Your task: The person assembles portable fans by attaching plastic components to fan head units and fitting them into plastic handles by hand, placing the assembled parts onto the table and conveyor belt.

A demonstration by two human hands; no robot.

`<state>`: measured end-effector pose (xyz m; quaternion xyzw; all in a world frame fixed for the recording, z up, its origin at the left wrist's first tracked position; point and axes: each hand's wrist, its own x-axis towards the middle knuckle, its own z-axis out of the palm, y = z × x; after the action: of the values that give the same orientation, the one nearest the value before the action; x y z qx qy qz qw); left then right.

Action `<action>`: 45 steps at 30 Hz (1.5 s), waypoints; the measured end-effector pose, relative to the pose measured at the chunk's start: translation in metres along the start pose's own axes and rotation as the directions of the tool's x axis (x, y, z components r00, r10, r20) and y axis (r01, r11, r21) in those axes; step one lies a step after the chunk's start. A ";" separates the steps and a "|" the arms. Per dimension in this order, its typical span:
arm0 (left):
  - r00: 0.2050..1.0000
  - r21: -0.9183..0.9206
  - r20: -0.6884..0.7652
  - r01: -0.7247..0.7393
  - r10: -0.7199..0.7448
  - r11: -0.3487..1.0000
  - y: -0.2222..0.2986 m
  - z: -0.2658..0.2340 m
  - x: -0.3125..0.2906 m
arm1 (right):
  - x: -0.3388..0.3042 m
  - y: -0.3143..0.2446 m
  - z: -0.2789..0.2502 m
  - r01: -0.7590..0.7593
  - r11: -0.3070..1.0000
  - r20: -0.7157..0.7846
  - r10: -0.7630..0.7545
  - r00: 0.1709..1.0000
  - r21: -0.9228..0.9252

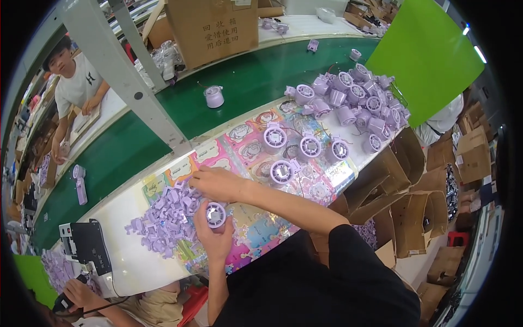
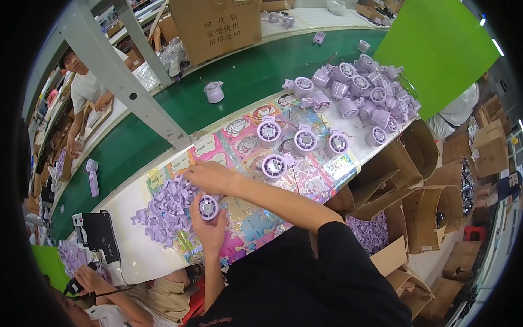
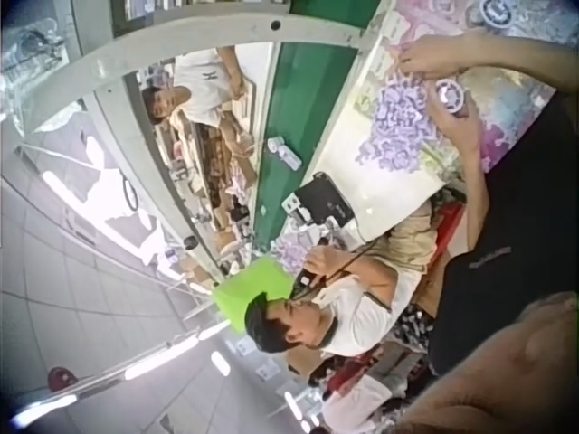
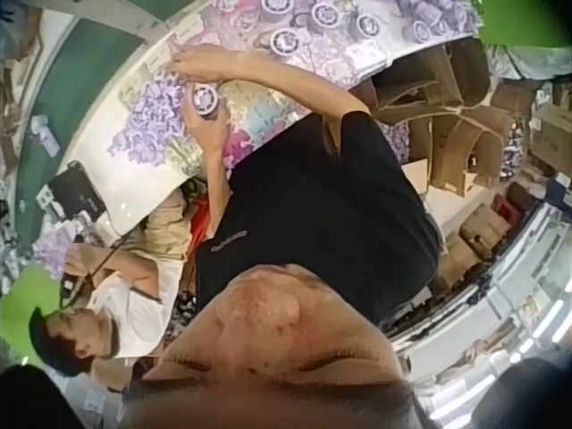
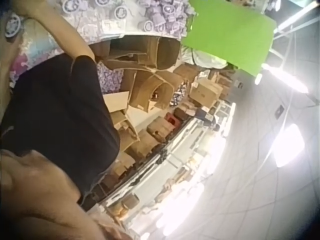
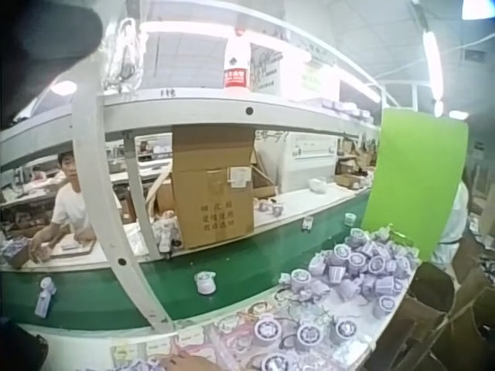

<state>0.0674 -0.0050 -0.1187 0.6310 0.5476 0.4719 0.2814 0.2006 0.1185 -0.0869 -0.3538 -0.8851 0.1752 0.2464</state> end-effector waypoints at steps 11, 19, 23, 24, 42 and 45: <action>0.998 0.058 0.029 -0.064 0.062 0.996 0.005 -0.002 0.003 | 0.000 0.011 -0.013 -0.177 0.983 -0.068 0.181 0.981 0.052; 0.997 0.065 0.002 -0.073 0.073 0.995 0.003 -0.001 0.002 | -0.014 -0.021 -0.041 0.088 0.971 -0.282 -0.150 0.948 -0.222; 0.998 0.015 -0.043 -0.034 0.034 0.999 0.004 0.004 0.004 | -0.054 -0.037 -0.045 -0.053 0.996 -0.280 0.032 0.960 -0.067; 0.998 0.021 -0.056 -0.022 0.023 1.000 0.006 0.006 0.004 | -0.063 -0.040 -0.041 -0.072 0.997 -0.271 0.062 0.961 -0.029; 0.997 0.021 -0.029 -0.078 0.078 0.997 0.004 0.002 0.004 | -0.082 -0.027 -0.009 -0.319 0.650 -0.023 0.460 0.888 0.690; 0.991 0.043 -0.034 -0.129 0.131 0.991 0.005 0.001 0.003 | -0.071 -0.020 -0.015 -0.365 0.702 -0.058 0.500 0.864 0.611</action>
<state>0.0707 -0.0031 -0.1141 0.6623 0.5199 0.4894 0.2269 0.2426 0.0556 -0.0874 -0.4773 -0.6463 0.4498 0.3901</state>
